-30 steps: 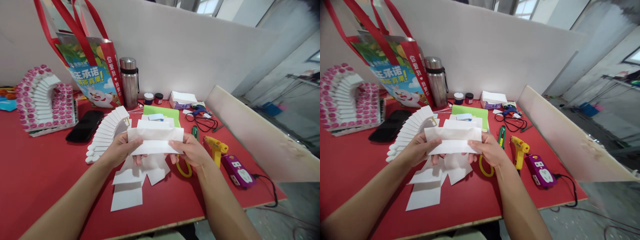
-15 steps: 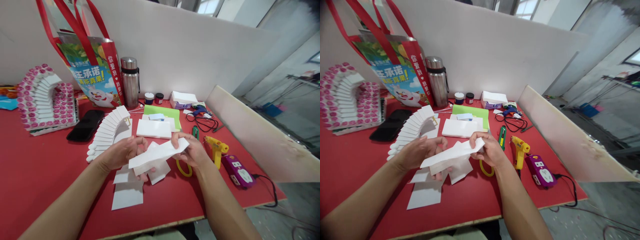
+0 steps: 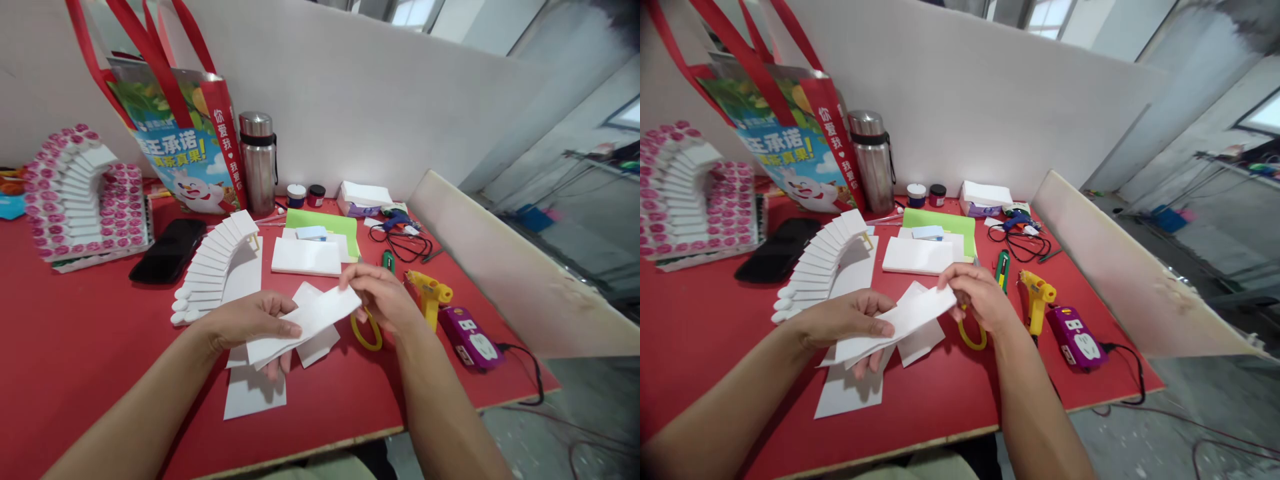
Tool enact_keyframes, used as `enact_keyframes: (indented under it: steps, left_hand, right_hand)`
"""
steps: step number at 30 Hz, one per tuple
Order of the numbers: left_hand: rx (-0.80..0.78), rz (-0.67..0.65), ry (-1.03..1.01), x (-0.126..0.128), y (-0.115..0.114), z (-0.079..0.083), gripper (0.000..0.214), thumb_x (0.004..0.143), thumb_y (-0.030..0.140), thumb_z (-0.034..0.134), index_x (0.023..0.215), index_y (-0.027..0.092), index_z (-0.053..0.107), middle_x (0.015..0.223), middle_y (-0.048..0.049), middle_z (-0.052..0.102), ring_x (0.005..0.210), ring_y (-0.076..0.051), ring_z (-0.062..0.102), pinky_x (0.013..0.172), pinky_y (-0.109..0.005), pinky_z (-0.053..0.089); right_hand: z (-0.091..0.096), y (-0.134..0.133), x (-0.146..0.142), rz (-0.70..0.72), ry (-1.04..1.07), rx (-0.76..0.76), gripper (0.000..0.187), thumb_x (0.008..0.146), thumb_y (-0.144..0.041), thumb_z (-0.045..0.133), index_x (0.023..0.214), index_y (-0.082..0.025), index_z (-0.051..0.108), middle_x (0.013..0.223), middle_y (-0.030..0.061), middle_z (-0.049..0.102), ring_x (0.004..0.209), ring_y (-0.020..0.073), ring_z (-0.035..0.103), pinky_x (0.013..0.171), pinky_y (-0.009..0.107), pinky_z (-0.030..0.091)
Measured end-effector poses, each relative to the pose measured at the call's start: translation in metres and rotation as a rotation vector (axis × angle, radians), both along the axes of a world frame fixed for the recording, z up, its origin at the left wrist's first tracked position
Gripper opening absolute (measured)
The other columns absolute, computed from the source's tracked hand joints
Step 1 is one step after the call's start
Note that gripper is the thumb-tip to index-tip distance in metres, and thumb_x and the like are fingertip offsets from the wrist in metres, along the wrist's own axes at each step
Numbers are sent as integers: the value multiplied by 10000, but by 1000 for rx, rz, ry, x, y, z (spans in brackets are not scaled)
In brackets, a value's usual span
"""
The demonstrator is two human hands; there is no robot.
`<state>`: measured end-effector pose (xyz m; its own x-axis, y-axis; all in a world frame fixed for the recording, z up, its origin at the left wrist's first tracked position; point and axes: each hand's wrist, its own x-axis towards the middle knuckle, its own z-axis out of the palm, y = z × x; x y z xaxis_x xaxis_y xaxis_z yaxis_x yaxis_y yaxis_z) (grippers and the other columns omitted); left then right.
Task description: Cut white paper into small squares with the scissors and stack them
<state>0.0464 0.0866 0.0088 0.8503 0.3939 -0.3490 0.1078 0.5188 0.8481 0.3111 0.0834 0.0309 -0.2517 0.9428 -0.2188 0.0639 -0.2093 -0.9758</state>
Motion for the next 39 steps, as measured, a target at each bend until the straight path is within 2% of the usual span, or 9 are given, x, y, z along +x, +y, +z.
enact_keyframes:
  steps: [4, 7, 11, 18, 22, 25, 28, 33, 39]
  left_hand:
    - [57, 165, -40, -1, 4, -5, 262, 904, 398, 725, 938, 140, 698, 730, -107, 771, 549, -186, 720, 508, -229, 524]
    - [60, 339, -105, 1, 8, -10, 274, 906, 387, 732, 1014, 142, 676, 851, -128, 791, 657, -196, 754, 591, -249, 572]
    - [47, 447, -148, 3, 10, -12, 278, 909, 367, 738, 1015, 123, 658, 857, -135, 784, 715, -198, 759, 644, -263, 598]
    - [-19, 596, -139, 1, 14, -14, 251, 885, 342, 769, 889, 118, 655, 800, -117, 779, 645, -179, 741, 630, -274, 618]
    - [-39, 600, -114, 2, 14, -12, 261, 878, 340, 776, 866, 96, 686, 768, -128, 772, 652, -177, 739, 628, -258, 616]
    - [-40, 624, -116, 2, 13, -9, 254, 860, 329, 794, 853, 95, 695, 755, -119, 768, 648, -176, 735, 611, -251, 611]
    - [-42, 650, -132, 3, 12, -7, 249, 843, 327, 808, 864, 104, 699, 806, -114, 775, 655, -176, 734, 612, -262, 613]
    - [-27, 636, -145, 4, 9, -6, 253, 854, 351, 794, 891, 119, 700, 815, -101, 771, 640, -161, 717, 614, -254, 598]
    - [60, 582, -140, 9, 6, -1, 326, 925, 419, 706, 834, 106, 710, 595, -63, 695, 495, -111, 619, 480, -185, 485]
  right_hand:
    - [5, -23, 11, -214, -865, 272, 174, 930, -305, 459, 991, -209, 592, 667, 22, 629, 555, 182, 596, 557, 289, 411]
    - [-3, -43, 2, -17, -1447, 303, 275, 944, -326, 509, 1135, -151, 602, 942, 146, 688, 782, 288, 675, 606, 329, 391]
    - [-13, -53, -7, 128, -1680, 276, 316, 927, -133, 464, 1213, -85, 589, 1056, 213, 652, 989, 357, 669, 715, 358, 413]
    - [-12, -47, 12, 60, -1554, 89, 408, 883, -95, 474, 1290, -70, 495, 1061, 200, 635, 814, 291, 694, 635, 328, 357]
    - [-11, -42, 15, 66, -1470, -2, 453, 855, -103, 528, 1305, -65, 485, 1030, 205, 689, 919, 329, 702, 676, 337, 384]
    - [-14, -46, 24, 34, -1366, 16, 569, 880, -142, 535, 1431, -76, 410, 1052, 195, 705, 972, 335, 691, 762, 371, 430]
    - [-14, -56, 38, -28, -1052, 85, 582, 920, -244, 520, 1473, -136, 370, 918, 99, 679, 834, 276, 674, 764, 385, 483]
    - [12, -66, 51, 14, -424, 67, 604, 889, -599, 635, 1353, -257, 453, 943, 47, 605, 871, 241, 675, 831, 391, 558]
    - [41, -54, 34, 247, -445, 61, 583, 842, -636, 693, 1250, -236, 581, 938, 55, 634, 772, 196, 592, 694, 304, 515]
